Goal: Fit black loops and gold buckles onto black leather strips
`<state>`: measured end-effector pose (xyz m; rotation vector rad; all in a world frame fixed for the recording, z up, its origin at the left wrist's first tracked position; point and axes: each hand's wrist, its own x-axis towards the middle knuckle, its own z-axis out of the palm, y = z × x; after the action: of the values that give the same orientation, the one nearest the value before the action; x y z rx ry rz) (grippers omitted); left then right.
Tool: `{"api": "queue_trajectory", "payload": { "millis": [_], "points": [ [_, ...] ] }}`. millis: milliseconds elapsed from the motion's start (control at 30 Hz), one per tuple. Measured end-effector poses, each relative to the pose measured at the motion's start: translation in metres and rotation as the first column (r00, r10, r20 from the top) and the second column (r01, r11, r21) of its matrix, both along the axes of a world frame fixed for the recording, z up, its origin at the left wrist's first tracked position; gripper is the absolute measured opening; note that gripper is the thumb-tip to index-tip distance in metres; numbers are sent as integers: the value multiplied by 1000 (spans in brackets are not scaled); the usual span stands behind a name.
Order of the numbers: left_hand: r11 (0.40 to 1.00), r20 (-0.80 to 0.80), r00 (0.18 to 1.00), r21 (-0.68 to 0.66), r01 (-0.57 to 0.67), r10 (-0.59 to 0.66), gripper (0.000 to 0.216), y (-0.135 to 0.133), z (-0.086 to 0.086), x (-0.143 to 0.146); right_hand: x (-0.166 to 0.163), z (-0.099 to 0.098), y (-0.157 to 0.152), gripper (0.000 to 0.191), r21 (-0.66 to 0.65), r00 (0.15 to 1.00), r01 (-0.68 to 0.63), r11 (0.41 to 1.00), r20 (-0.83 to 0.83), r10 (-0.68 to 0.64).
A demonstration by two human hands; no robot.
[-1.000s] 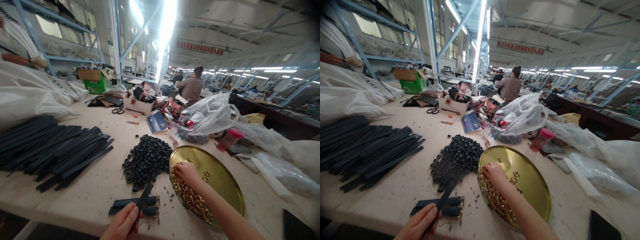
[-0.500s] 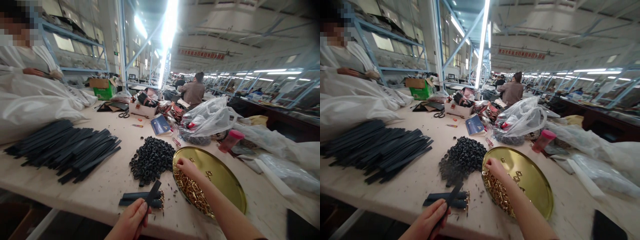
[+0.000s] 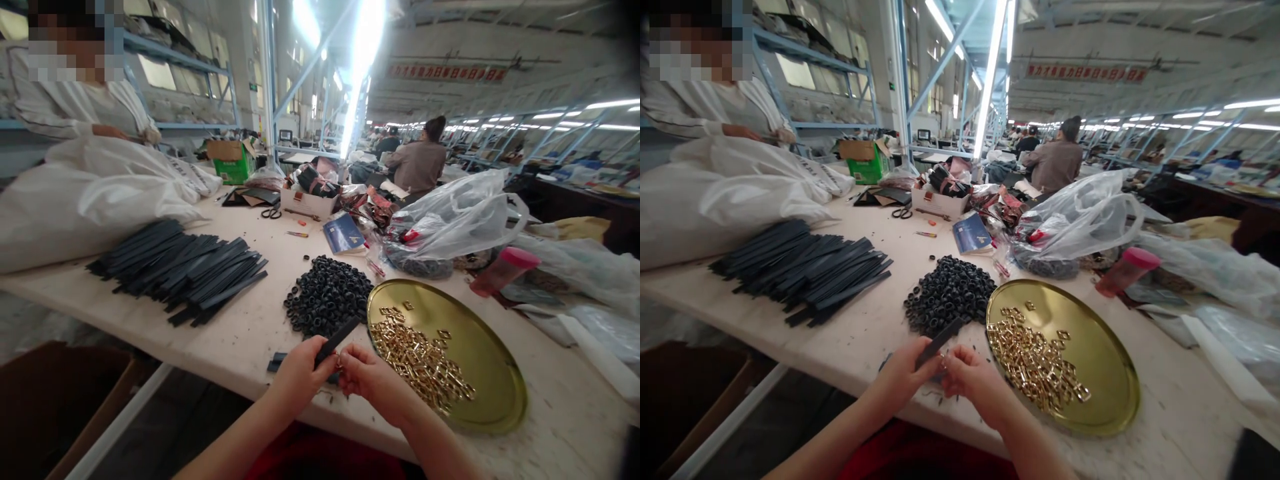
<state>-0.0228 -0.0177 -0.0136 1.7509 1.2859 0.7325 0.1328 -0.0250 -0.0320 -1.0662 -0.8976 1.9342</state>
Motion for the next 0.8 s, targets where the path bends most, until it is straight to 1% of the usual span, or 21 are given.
{"api": "queue_trajectory", "payload": {
  "millis": [67, 100, 200, 267, 367, 467, 533, 567, 667, 733, 800],
  "points": [
    [999, -40, 999, 21, 29, -28, 22, -3, 0, -4, -2, -4, -1, 25, -64, 996, 6, 998, -85, -12],
    [999, -53, 998, 28, 40, -38, 22, -3, 0, -5, -3, -6, -1, 25, -75, 995, 12, 997, -101, -20],
    [998, -88, 994, 27, 62, -59, 24, -2, -3, -7, -2, -11, -2, 25, -19, 998, 22, 1000, -59, -23],
    [996, -96, 991, -1, 89, -89, 24, -1, -4, -8, -1, -13, -2, 26, 15, 1000, 3, 1000, -31, -3],
    [986, -77, 985, -72, 151, -156, 24, 0, -4, -9, -1, -15, -3, 29, -44, 997, -59, 997, -60, 56],
    [971, -56, 976, -127, 203, -211, 25, 1, 0, -11, -4, -18, -5, 45, -114, 980, -190, 975, -79, 182],
    [961, -49, 968, -148, 235, -244, 25, 2, 0, -14, -6, -21, -6, 49, -129, 971, -232, 964, -88, 222],
    [957, -50, 966, -157, 244, -255, 26, 3, 0, -15, -7, -22, -6, 46, -127, 973, -220, 967, -91, 210],
    [954, -83, 963, -179, 240, -257, 27, 5, -4, -19, -6, -25, -6, 30, -99, 990, -117, 988, -93, 108],
    [953, -114, 960, -194, 233, -257, 25, 7, -8, -21, -5, -25, -5, 28, -81, 995, -69, 994, -78, 62],
    [947, -123, 954, -211, 243, -272, 23, 8, -11, -23, -4, -22, -6, 30, -40, 999, -25, 999, -30, 24]
  ]
}}
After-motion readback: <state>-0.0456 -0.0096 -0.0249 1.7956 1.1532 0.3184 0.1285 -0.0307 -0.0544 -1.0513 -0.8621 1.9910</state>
